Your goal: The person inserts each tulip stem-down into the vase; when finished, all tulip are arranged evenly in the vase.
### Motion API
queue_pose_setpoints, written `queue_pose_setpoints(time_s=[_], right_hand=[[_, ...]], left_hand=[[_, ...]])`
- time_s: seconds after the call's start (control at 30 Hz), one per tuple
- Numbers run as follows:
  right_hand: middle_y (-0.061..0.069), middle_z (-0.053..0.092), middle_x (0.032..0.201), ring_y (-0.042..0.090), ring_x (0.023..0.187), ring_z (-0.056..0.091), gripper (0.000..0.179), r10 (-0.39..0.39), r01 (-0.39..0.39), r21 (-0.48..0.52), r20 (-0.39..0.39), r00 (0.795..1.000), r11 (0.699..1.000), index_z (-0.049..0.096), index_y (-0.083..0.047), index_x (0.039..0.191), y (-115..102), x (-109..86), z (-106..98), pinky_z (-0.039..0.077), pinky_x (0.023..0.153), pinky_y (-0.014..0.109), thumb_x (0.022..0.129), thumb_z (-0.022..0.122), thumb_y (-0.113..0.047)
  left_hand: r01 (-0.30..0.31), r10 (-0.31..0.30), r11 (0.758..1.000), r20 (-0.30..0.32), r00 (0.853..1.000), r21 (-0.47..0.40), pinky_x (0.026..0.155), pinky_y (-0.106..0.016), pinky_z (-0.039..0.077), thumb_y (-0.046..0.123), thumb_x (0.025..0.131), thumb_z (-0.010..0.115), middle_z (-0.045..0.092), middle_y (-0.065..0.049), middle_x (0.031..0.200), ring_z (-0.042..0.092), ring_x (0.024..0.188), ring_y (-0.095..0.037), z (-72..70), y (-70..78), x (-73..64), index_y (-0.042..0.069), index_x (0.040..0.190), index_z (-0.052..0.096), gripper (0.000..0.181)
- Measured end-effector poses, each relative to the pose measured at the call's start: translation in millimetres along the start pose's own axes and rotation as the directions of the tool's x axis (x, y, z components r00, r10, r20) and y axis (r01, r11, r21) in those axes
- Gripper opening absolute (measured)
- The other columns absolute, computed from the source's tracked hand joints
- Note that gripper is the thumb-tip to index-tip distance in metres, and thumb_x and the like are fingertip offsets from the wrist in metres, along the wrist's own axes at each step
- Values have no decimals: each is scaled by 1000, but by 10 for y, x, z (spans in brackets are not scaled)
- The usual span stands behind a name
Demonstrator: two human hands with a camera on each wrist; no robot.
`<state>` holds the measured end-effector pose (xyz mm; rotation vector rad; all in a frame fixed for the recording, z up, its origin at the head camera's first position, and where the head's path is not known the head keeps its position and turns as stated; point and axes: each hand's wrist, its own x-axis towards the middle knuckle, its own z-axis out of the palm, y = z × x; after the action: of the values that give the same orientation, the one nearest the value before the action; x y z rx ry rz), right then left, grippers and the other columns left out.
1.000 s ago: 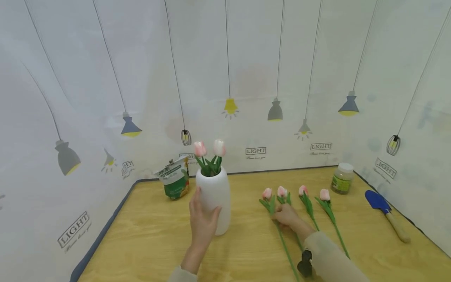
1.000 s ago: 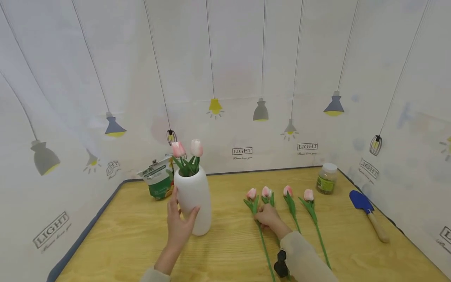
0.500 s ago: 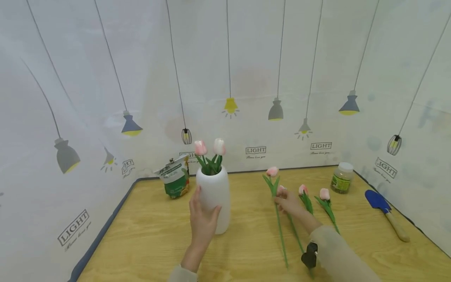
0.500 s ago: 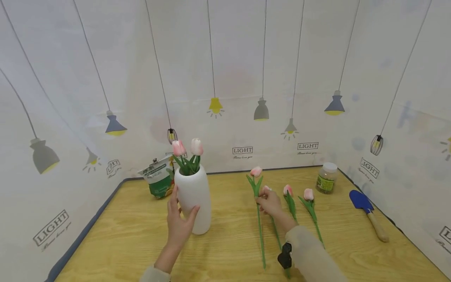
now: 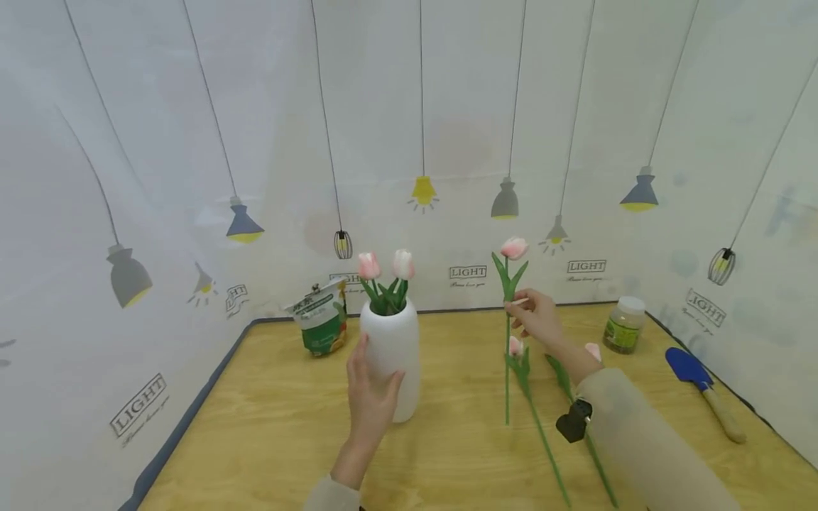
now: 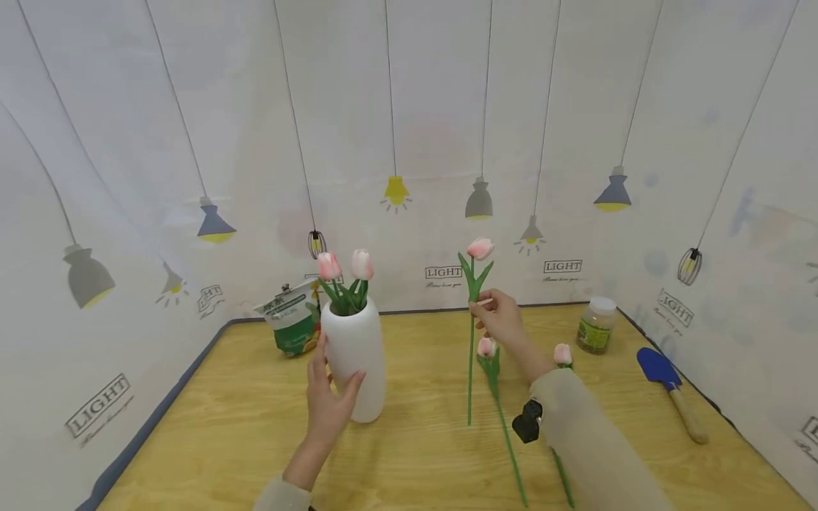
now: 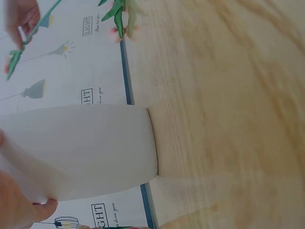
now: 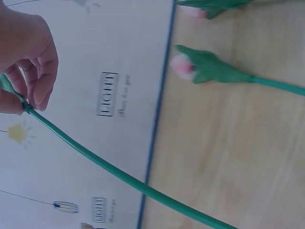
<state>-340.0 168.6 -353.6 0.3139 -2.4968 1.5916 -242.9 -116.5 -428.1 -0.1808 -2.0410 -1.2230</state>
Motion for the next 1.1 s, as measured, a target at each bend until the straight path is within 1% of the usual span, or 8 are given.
queue_pose_setpoints(time_s=[0.1,0.33,0.47,0.57,0.77,0.97,1.03,1.1], right_hand=[[13,61,86,4,59,57,38,-37,38,6,-37,999,999,48,1,113,-233,69,-131,50,47,25,88,53,-27],[-12,58,78,2,61,57,40,-54,66,102,-118,992,993,45,1,114,-790,201,-447,50,49,19,88,53,-28],[-15,58,74,2,60,57,35,-75,100,131,-183,980,986,48,-5,109,-1058,213,-534,48,47,17,86,55,-30],[-10,57,78,4,62,57,32,-90,123,161,-198,976,979,49,-8,106,-1228,195,-497,47,47,18,86,55,-32],[-4,57,85,8,64,57,27,-116,161,241,-190,975,957,50,-10,106,-1647,195,-263,47,47,19,86,55,-28],[-1,59,82,10,60,57,22,-193,256,392,-194,962,884,53,-11,102,-2152,244,-65,46,45,19,84,59,-22],[0,59,81,12,61,58,21,-222,279,422,-180,958,862,53,-12,101,-2244,243,-16,47,45,19,84,60,-21],[0,59,81,12,61,59,20,-244,293,421,-167,955,859,53,-12,100,-2276,238,33,48,46,20,83,60,-21]], left_hand=[[-2,2,1000,5,1000,-2,91,-62,37,14,74,71,32,-18,134,39,119,-43,32,1,22,24,140,20,84],[0,0,1000,7,1000,7,91,-61,37,17,75,70,32,-17,134,40,119,-42,78,14,46,25,140,20,83],[-12,12,1000,6,1000,16,91,-60,38,18,74,70,33,-17,133,41,118,-42,80,23,51,24,140,20,83],[-28,28,999,-4,1000,31,90,-60,39,18,73,71,34,-18,131,42,117,-42,73,25,39,23,140,21,84],[-36,36,999,0,999,40,89,-60,40,18,73,72,35,-19,130,42,116,-41,59,31,-16,20,140,21,84],[-11,11,999,-10,1000,49,90,-59,39,18,74,70,34,-18,130,41,118,-40,26,39,-22,23,140,20,84],[-10,11,999,-12,1000,40,91,-59,39,17,74,70,34,-18,131,40,118,-39,14,35,-14,22,140,20,84],[-19,19,999,-7,1000,30,92,-59,38,18,74,70,33,-18,132,39,119,-39,9,29,-9,21,140,20,83]])
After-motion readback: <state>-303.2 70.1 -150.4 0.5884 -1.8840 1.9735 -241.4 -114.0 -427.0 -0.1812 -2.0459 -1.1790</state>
